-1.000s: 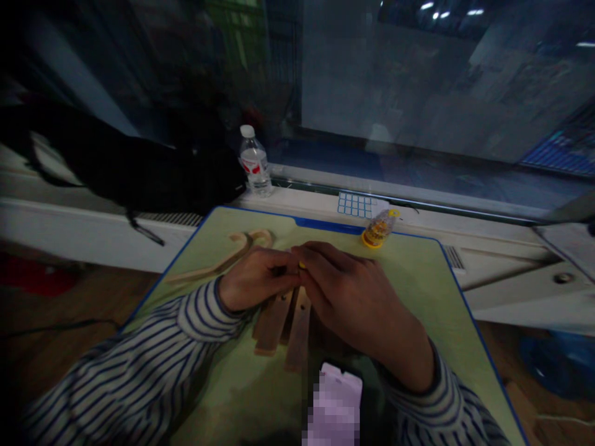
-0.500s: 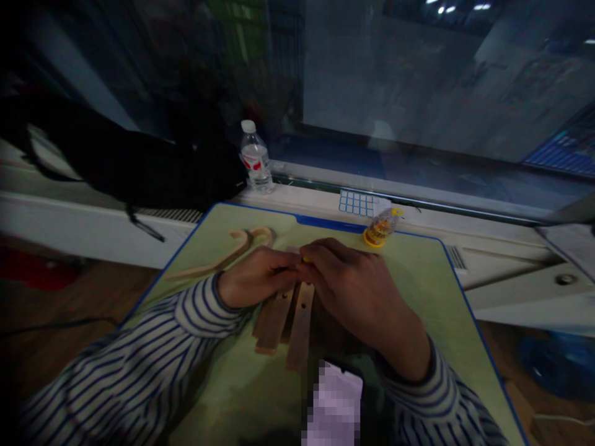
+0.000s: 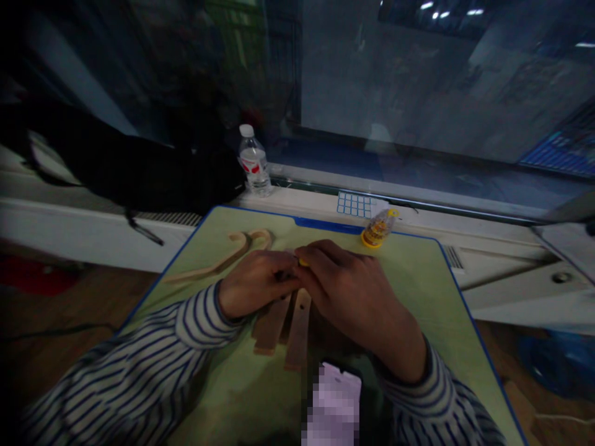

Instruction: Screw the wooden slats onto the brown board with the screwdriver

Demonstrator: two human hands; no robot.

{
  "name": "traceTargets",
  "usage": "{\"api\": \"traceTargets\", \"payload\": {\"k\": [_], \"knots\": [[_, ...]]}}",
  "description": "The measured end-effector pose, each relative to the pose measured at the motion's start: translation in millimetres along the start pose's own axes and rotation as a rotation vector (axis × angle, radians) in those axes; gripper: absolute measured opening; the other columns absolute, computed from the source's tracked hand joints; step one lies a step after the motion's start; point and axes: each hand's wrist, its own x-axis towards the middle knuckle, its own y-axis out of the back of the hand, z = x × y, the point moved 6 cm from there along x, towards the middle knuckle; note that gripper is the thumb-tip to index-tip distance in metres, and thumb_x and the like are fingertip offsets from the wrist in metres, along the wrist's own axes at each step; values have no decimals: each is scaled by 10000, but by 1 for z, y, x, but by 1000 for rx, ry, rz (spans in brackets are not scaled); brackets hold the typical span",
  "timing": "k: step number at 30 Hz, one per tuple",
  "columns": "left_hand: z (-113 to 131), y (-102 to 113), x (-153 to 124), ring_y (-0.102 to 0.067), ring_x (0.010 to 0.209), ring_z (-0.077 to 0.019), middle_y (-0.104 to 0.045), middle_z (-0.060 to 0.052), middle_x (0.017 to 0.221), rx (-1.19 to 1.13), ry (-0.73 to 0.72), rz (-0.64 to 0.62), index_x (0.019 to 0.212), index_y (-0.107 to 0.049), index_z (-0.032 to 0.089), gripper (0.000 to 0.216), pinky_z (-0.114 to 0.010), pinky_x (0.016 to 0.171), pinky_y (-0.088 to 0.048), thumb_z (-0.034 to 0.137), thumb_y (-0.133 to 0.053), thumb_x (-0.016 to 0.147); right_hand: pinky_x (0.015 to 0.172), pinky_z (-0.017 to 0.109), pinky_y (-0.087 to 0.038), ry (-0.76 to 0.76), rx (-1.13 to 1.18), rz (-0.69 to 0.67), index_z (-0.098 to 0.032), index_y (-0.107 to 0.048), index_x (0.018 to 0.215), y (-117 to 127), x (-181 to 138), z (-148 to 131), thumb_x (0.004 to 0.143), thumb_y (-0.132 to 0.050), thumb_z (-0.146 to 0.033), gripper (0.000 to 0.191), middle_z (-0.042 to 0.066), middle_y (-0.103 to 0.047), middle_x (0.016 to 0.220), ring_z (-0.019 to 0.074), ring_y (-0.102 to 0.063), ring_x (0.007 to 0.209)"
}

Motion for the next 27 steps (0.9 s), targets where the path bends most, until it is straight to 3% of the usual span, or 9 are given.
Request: {"api": "traceTargets", "payload": {"k": [8, 20, 27], "knots": [[-2, -3, 0, -531, 588, -97, -641, 7, 698, -12, -1, -47, 844, -691, 200, 266, -209, 534, -328, 406, -526, 872, 871, 325, -500, 51, 92, 0, -179, -558, 1153, 1, -1, -1, 914, -452, -183, 262, 47, -640, 1172, 171, -621, 1001], [-5, -10, 2, -604, 888, -148, -674, -7, 960, -160, -81, -128, 991, -658, 236, 198, -238, 766, -425, 273, -482, 908, 820, 344, -482, -31, 34, -26, -201, -584, 1036, -1, 2, 3, 920, -460, -338, 218, 56, -663, 1018, 205, -634, 935], [-4, -5, 1, -583, 700, -118, -672, 1, 822, -96, -11, -109, 896, -692, 226, 190, -217, 624, -393, 336, -539, 871, 798, 338, -482, -32, 26, -39, -215, -574, 1053, -2, 3, 4, 919, -464, -319, 203, 33, -653, 1011, 195, -633, 918]]}}
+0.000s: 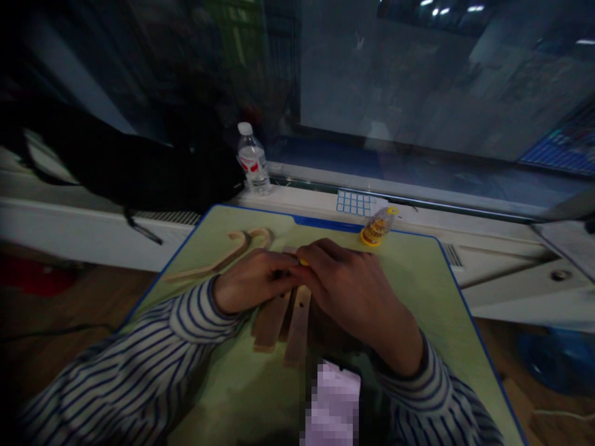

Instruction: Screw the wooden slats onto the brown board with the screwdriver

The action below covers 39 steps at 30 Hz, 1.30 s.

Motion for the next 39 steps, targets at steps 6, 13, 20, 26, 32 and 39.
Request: {"api": "traceTargets", "payload": {"k": [6, 13, 20, 26, 32, 39], "knots": [[1, 3, -1, -514, 563, -90, -650, 16, 710, 41, 64, 67, 867, -697, 210, 233, -208, 532, -337, 399, -564, 846, 814, 356, -493, 7, 10, -4, -197, -580, 1075, 0, 0, -2, 923, -450, -331, 240, 53, -658, 1043, 207, -632, 939], [-3, 0, 1, -567, 646, -106, -666, 11, 758, 2, 42, 39, 888, -694, 216, 238, -209, 582, -367, 397, -541, 865, 849, 347, -510, 62, 79, 50, -180, -538, 1204, 8, -5, -4, 922, -439, -229, 303, 68, -611, 1227, 188, -621, 1009], [-6, -3, 1, -598, 707, -111, -674, 8, 814, -45, 1, 7, 956, -690, 234, 222, -203, 627, -403, 369, -535, 873, 846, 353, -507, 48, 109, 36, -198, -592, 1124, 4, -2, -2, 925, -436, -234, 255, 46, -652, 1146, 187, -637, 972], [-8, -5, 1, -609, 820, -125, -670, -6, 923, -65, -57, -27, 1020, -670, 243, 215, -210, 711, -428, 293, -501, 897, 788, 336, -500, -1, 38, 43, -201, -592, 1044, 1, -2, 0, 913, -476, -300, 201, 47, -671, 1051, 201, -644, 918], [-7, -5, 1, -602, 810, -125, -667, -7, 914, -84, -79, -46, 989, -680, 235, 210, -214, 703, -426, 275, -495, 897, 730, 328, -486, -24, -29, 47, -201, -590, 1012, 0, -1, -2, 917, -460, -329, 205, 58, -676, 1010, 213, -646, 874], [-3, 1, 0, -572, 695, -118, -662, -5, 825, -18, 40, 17, 963, -690, 223, 219, -214, 612, -386, 363, -560, 854, 740, 336, -483, -41, -42, 28, -193, -580, 1019, 0, -1, -1, 915, -463, -322, 203, 63, -671, 1006, 218, -640, 887]]}}
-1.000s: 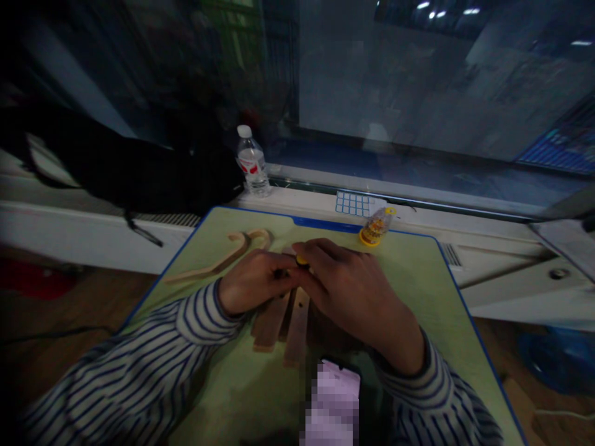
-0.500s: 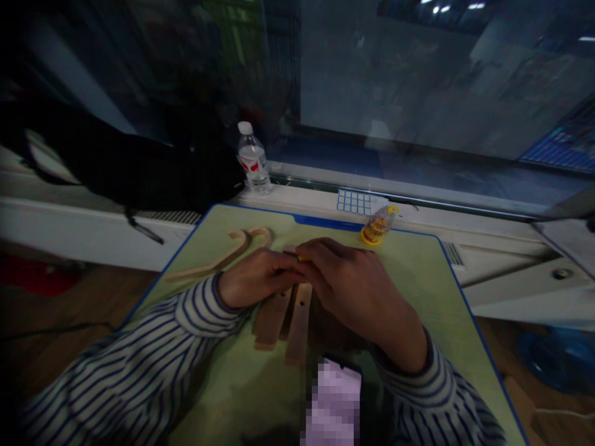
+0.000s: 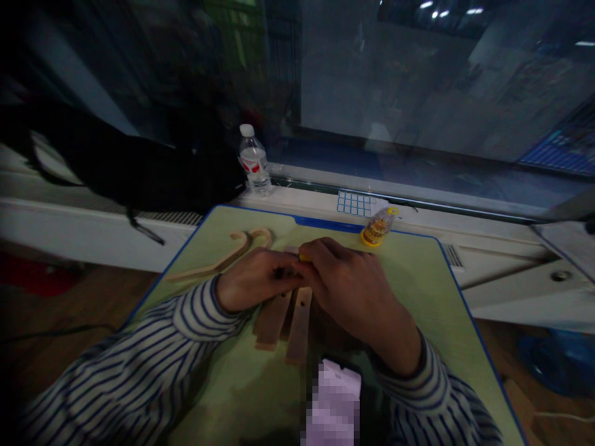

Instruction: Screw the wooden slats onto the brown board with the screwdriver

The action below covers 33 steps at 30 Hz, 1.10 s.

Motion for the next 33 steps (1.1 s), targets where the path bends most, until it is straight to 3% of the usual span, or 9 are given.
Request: {"api": "traceTargets", "payload": {"k": [9, 21, 29, 33], "knots": [[3, 1, 1, -538, 616, -100, -645, 11, 706, 34, -31, 17, 853, -696, 194, 254, -206, 555, -336, 392, -537, 867, 867, 337, -490, 110, 116, -49, -205, -520, 1205, 5, -5, -6, 920, -446, -222, 296, 50, -609, 1217, 183, -608, 1022], [-4, -10, 2, -599, 852, -137, -660, 3, 946, -27, -106, -70, 1030, -658, 264, 234, -234, 752, -431, 298, -454, 921, 785, 358, -495, 17, 14, -12, -212, -584, 1036, 0, 0, 3, 925, -444, -334, 217, 39, -669, 1022, 218, -644, 915], [-4, -9, 2, -595, 839, -138, -653, -11, 965, -37, -108, -69, 1005, -664, 254, 223, -241, 742, -430, 284, -460, 919, 745, 349, -485, 11, -46, -10, -219, -574, 1035, -2, -1, -1, 924, -434, -372, 235, 41, -661, 1004, 225, -641, 896], [-3, -7, 0, -587, 758, -136, -660, -8, 887, 0, -44, -33, 995, -676, 257, 231, -237, 671, -418, 372, -507, 888, 733, 355, -491, 1, -70, 0, -210, -579, 1010, -2, 0, 1, 917, -451, -353, 214, 48, -661, 999, 232, -643, 891]]}}
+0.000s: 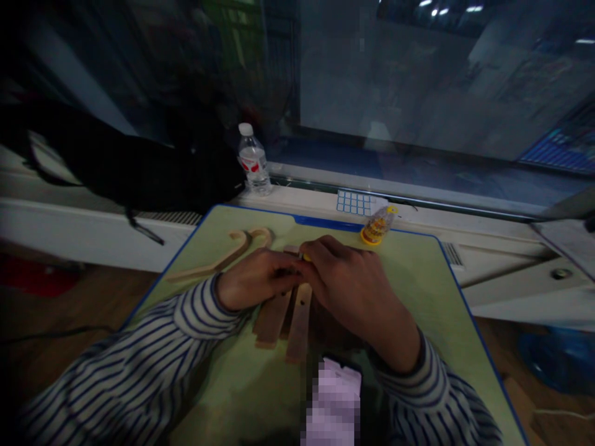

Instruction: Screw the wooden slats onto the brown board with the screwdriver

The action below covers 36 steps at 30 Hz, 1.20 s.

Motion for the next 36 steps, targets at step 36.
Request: {"api": "traceTargets", "payload": {"k": [36], "knots": [[3, -4, 2, -603, 811, -130, -665, -13, 926, -73, -86, -33, 1030, -662, 234, 240, -225, 725, -438, 271, -452, 919, 695, 318, -473, 12, -45, -10, -206, -592, 1023, 3, -5, -3, 925, -437, -337, 225, 56, -671, 999, 214, -649, 857]]}}
